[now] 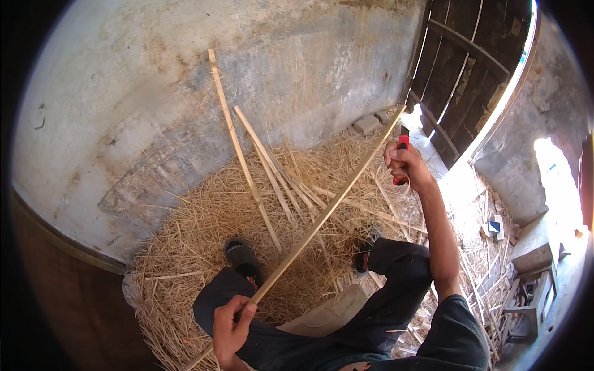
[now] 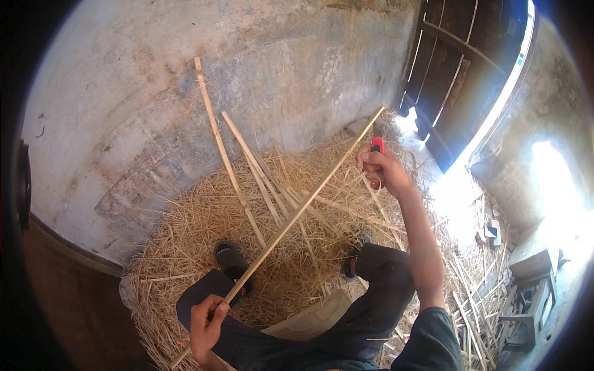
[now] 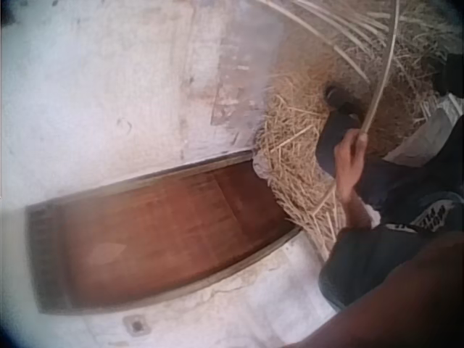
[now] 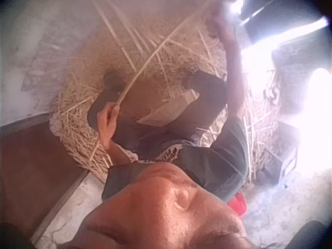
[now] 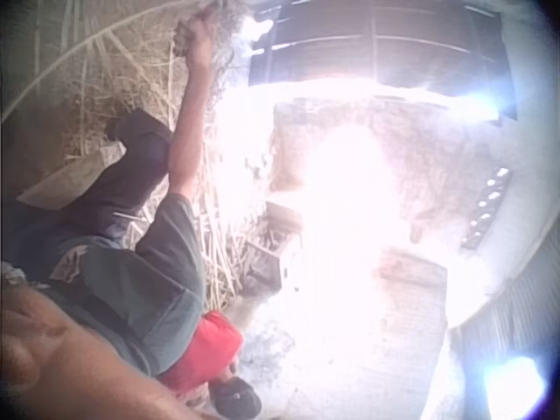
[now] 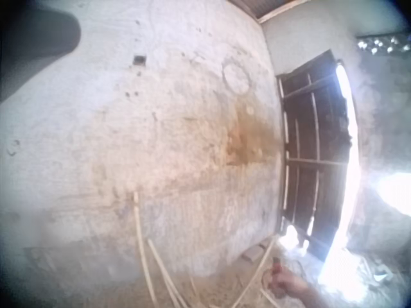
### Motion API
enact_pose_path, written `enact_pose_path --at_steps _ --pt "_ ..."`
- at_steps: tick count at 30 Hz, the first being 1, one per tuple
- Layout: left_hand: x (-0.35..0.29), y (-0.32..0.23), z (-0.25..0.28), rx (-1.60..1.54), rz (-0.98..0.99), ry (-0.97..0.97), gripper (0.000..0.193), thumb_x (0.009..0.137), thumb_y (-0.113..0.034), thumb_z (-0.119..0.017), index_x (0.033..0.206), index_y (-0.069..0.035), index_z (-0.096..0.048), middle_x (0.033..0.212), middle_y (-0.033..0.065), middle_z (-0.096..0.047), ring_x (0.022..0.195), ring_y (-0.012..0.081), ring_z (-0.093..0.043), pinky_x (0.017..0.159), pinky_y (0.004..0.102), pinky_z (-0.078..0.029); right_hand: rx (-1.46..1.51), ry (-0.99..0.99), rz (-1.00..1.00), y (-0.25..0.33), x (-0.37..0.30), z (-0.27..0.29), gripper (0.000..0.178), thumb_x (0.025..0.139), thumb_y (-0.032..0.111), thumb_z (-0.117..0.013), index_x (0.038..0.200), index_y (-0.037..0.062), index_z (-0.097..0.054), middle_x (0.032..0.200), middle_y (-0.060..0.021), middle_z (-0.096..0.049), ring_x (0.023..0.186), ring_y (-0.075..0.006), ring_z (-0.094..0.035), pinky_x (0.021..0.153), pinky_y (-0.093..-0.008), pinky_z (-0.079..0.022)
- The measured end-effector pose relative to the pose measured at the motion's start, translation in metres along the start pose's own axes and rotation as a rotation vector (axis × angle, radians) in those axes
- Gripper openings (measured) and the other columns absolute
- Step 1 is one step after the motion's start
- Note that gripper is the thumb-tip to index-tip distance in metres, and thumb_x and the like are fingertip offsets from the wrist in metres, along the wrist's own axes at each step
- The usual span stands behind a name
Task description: The person sits on a hay-covered floor and uses a red utility knife to shave the surface of a long bamboo stick. They hold the stick with their left hand and scrape the knife along its length with their right hand, rotating the stick to work on different sides.
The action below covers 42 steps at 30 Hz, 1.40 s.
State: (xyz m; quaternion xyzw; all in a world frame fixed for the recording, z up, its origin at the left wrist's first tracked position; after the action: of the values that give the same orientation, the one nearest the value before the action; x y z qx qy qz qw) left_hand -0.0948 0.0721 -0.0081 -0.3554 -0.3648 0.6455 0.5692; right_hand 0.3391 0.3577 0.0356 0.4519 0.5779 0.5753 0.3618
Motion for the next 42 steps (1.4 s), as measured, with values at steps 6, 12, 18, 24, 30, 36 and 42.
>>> enact_pose_path --at_steps 6,12,18,24,30,36,42 --pt "0.001 0.011 0.001 -0.007 0.031 -0.018 0.040 0.110 -0.034 -0.062 0.093 0.001 -0.071 0.060 0.0001 -0.053 0.053 0.0063 -0.041 0.050 0.0293 -0.029 -0.425 -0.173 0.056 -0.010 0.008 0.025 0.033 0.101 0.034 -0.072 0.111 0.0022 -0.073 0.081 -0.0034 -0.068 0.076 -0.0137 -0.063 0.070 -0.0321 -0.050" --pt "0.002 0.023 -0.017 -0.352 0.234 0.061 0.043 0.117 -0.030 -0.049 0.095 0.002 -0.068 0.063 -0.0008 -0.049 0.054 0.0054 -0.040 0.051 0.0262 -0.032 -0.986 -0.401 0.155 0.007 0.004 0.019 0.055 0.101 0.041 -0.074 0.138 0.0010 -0.068 0.112 -0.0173 -0.078 0.112 -0.0293 -0.073 0.101 -0.0440 -0.054" --pt "0.012 -0.003 -0.049 -0.581 0.389 0.116 0.053 0.119 -0.039 -0.039 0.096 0.001 -0.063 0.066 -0.0037 -0.041 0.055 0.0040 -0.032 0.050 0.0238 -0.028 -0.695 -0.331 0.159 0.033 -0.018 -0.043 0.046 0.109 0.040 -0.060 0.131 0.0002 -0.067 0.104 -0.0158 -0.073 0.100 -0.0266 -0.071 0.091 -0.0425 -0.055" --pt "0.032 -0.035 -0.075 -0.676 0.307 0.245 0.061 0.117 -0.053 -0.038 0.093 -0.002 -0.062 0.059 -0.0038 -0.039 0.047 0.0050 -0.031 0.045 0.0249 -0.024 -0.590 -0.064 0.320 0.040 -0.045 -0.125 0.038 0.110 0.034 -0.055 0.124 0.0015 -0.068 0.090 -0.0103 -0.066 0.086 -0.0205 -0.066 0.078 -0.0381 -0.053" --pt "0.034 -0.053 -0.091 -0.658 0.254 0.308 0.061 0.117 -0.053 -0.038 0.096 0.000 -0.063 0.059 -0.0015 -0.044 0.048 0.0062 -0.035 0.045 0.0251 -0.027 -0.456 0.086 0.318 0.044 -0.065 -0.167 0.035 0.103 0.030 -0.071 0.125 0.0021 -0.071 0.083 -0.0041 -0.065 0.071 -0.0135 -0.061 0.067 -0.0326 -0.050" --pt "0.034 -0.084 -0.099 -0.508 0.059 0.207 0.042 0.116 -0.035 -0.052 0.101 0.003 -0.065 0.061 -0.0007 -0.051 0.050 0.0057 -0.042 0.048 0.0261 -0.035 -0.269 -0.075 0.105 0.034 -0.066 -0.155 0.027 0.101 0.025 -0.079 0.112 0.0018 -0.073 0.087 0.0012 -0.067 0.073 -0.0058 -0.056 0.065 -0.0265 -0.046" --pt "0.029 -0.080 -0.092 -0.417 0.026 0.159 0.027 0.114 -0.022 -0.058 0.102 0.001 -0.067 0.063 -0.0030 -0.051 0.053 0.0023 -0.044 0.049 0.0246 -0.036 -0.171 -0.231 0.124 0.035 -0.058 -0.118 0.031 0.104 0.032 -0.073 0.104 0.0006 -0.071 0.087 0.0016 -0.065 0.076 -0.0063 -0.055 0.068 -0.0276 -0.045"
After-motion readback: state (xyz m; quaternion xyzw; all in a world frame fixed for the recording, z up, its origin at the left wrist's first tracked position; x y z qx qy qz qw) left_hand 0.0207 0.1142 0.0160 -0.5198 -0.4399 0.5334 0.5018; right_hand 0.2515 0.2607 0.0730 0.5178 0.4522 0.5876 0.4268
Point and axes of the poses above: each hand's wrist, its own x-axis towards the middle knuckle, its own z-axis out of the back of the hand, y = z × x, the point moved 9 cm from there along x, towards the middle knuckle
